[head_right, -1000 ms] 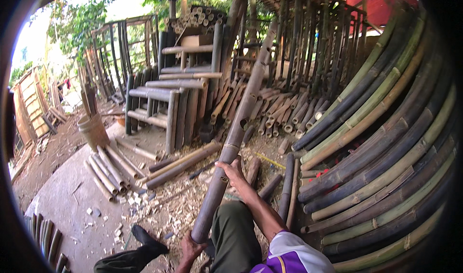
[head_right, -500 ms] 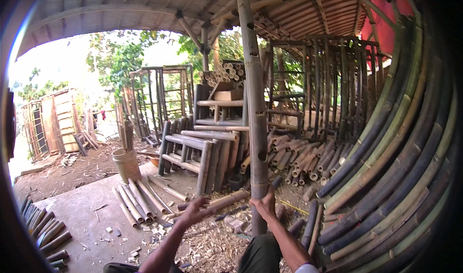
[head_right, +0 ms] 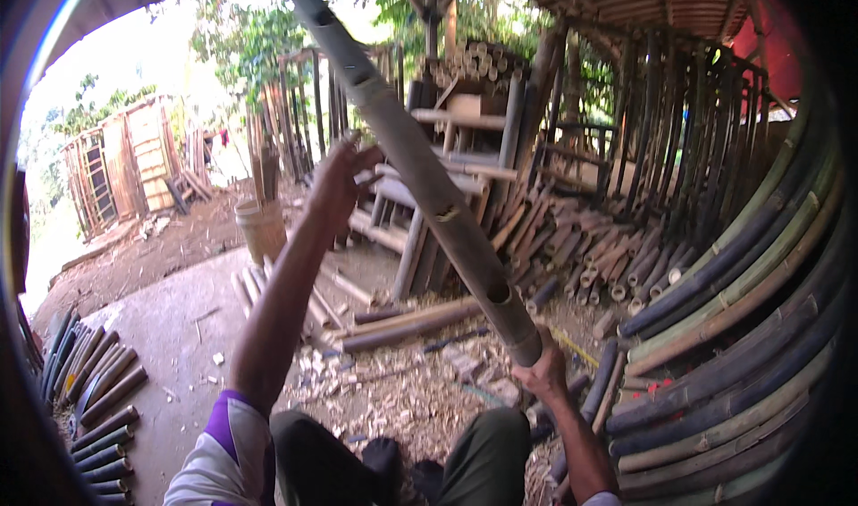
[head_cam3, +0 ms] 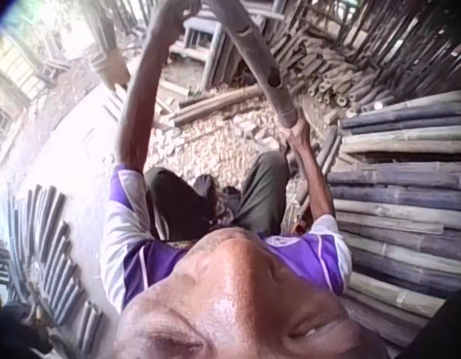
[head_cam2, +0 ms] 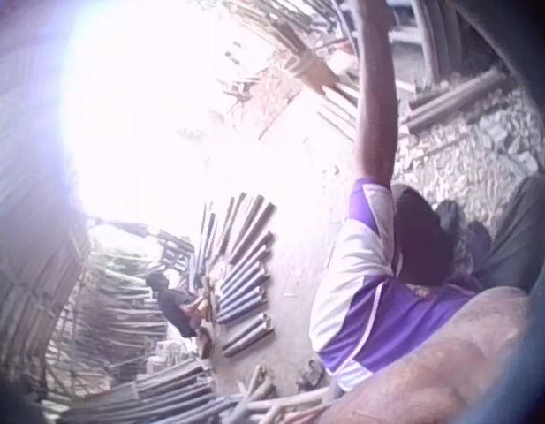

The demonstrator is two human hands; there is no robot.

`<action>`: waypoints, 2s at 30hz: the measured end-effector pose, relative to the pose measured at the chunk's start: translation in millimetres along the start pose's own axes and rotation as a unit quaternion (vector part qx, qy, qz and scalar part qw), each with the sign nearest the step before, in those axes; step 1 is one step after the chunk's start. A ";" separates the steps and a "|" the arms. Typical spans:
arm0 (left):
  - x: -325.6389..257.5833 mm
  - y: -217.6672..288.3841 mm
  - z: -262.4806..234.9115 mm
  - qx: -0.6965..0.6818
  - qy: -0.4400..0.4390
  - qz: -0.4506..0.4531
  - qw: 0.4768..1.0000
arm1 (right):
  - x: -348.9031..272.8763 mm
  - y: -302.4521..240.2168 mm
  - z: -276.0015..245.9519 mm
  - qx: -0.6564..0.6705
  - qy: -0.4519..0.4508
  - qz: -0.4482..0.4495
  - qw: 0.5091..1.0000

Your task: The person sits on the floor and uses a chisel and a wooden mallet to carve holes into a long bamboo pole. They repeatedly position the chisel and strike it to remove material, creating openings along the length of the bamboo.

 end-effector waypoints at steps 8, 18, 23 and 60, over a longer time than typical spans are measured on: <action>-121.8 -99.0 -154.7 -0.101 0.283 -0.028 0.953 | 37.3 59.5 29.4 -0.257 -0.043 -0.018 0.965; -440.6 -164.7 -224.6 -0.071 0.545 -0.231 0.803 | 99.8 184.1 142.1 -0.357 -0.083 -0.097 0.925; -534.9 -180.6 -225.5 -0.057 0.637 -0.300 0.707 | 107.3 231.3 222.2 -0.364 -0.179 -0.088 0.910; -454.8 -278.8 -192.9 0.558 -0.286 -0.376 0.683 | -14.5 304.9 180.6 -0.415 -0.093 0.223 0.877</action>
Point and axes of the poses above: each hand's wrist, its own x-axis towards the middle knuckle, its own z-axis out of the palm, y = z × x, the point moved 4 cm from there along x, towards the middle knuckle, and after that the axes turned 14 degrees about z, right-handed, at the moved point
